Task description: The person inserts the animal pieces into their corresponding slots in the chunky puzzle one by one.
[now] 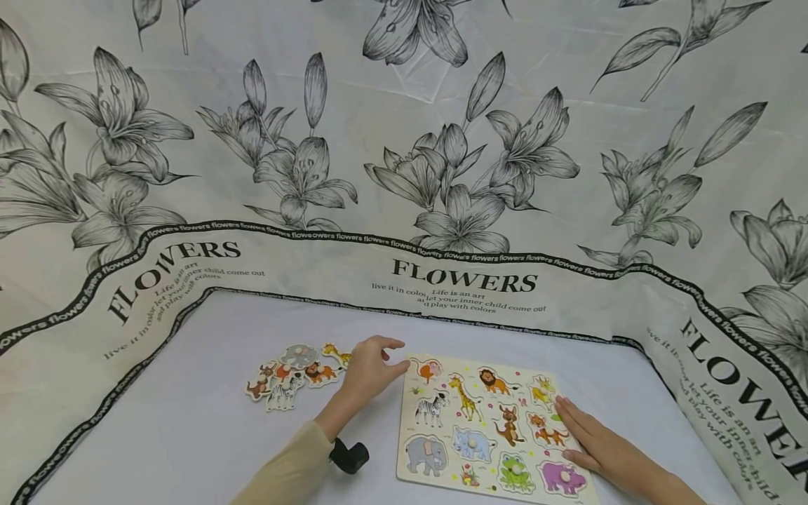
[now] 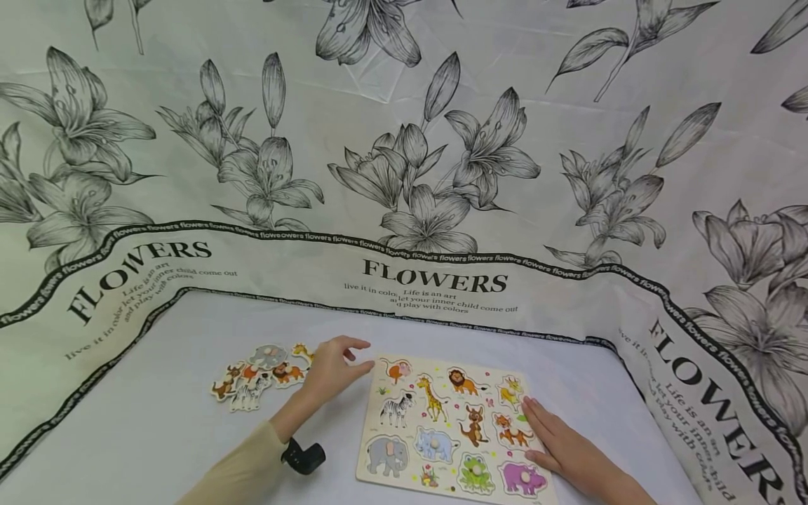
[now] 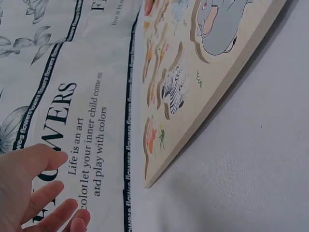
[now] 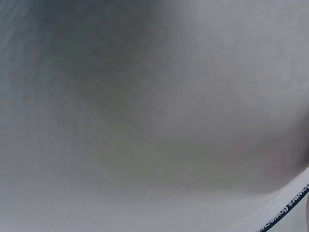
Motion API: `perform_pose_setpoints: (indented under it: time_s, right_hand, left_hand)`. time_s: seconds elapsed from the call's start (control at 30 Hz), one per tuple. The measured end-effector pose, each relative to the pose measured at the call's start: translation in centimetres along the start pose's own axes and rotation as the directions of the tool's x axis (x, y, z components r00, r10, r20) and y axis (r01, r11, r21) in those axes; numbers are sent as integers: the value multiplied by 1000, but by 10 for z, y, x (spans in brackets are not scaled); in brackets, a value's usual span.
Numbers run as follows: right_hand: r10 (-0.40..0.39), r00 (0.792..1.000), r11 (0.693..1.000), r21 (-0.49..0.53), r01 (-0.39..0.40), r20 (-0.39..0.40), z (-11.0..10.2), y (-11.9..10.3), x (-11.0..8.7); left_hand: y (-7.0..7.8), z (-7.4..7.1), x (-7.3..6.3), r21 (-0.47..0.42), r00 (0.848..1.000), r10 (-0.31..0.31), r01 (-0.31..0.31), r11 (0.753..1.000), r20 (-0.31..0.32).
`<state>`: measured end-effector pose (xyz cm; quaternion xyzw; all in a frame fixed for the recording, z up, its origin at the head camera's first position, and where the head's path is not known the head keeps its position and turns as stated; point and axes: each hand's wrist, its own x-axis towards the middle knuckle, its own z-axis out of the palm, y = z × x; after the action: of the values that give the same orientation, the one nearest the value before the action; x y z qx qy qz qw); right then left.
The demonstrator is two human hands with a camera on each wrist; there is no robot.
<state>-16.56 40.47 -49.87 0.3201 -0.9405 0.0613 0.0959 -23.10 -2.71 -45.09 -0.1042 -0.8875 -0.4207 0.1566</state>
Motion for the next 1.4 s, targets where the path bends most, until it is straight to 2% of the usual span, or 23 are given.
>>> perform_pose_setpoints:
  time_s: [0.3, 0.47, 0.67, 0.83, 1.03, 1.27, 1.4]
  right_hand:
    - [41, 999, 998, 46, -42, 34, -3, -3, 0]
    - [46, 998, 998, 50, -48, 34, -5, -5, 0]
    - [15, 1000, 1000, 21, -15, 3, -6, -6, 1]
    - [17, 1000, 1000, 19, -17, 9, -7, -5, 2]
    - [45, 998, 998, 43, -47, 35, -7, -6, 1]
    - [30, 999, 999, 19, -30, 22, -4, -3, 1]
    - [31, 999, 999, 24, -32, 28, -2, -2, 1]
  left_hand:
    - [-12, -14, -2, 6, 999, -49, 49, 999, -21]
    - [-22, -18, -1, 22, 998, -52, 53, 998, -31]
    - [-29, -27, -3, -1, 999, -48, 48, 999, -23]
    - [-39, -34, -6, -11, 999, -43, 43, 999, -24]
    - [-51, -40, -8, -23, 997, -78, 77, 997, -16]
    - [-61, -50, -11, -31, 997, -72, 72, 997, -11]
    - [-66, -58, -11, -37, 994, -112, 112, 993, 15]
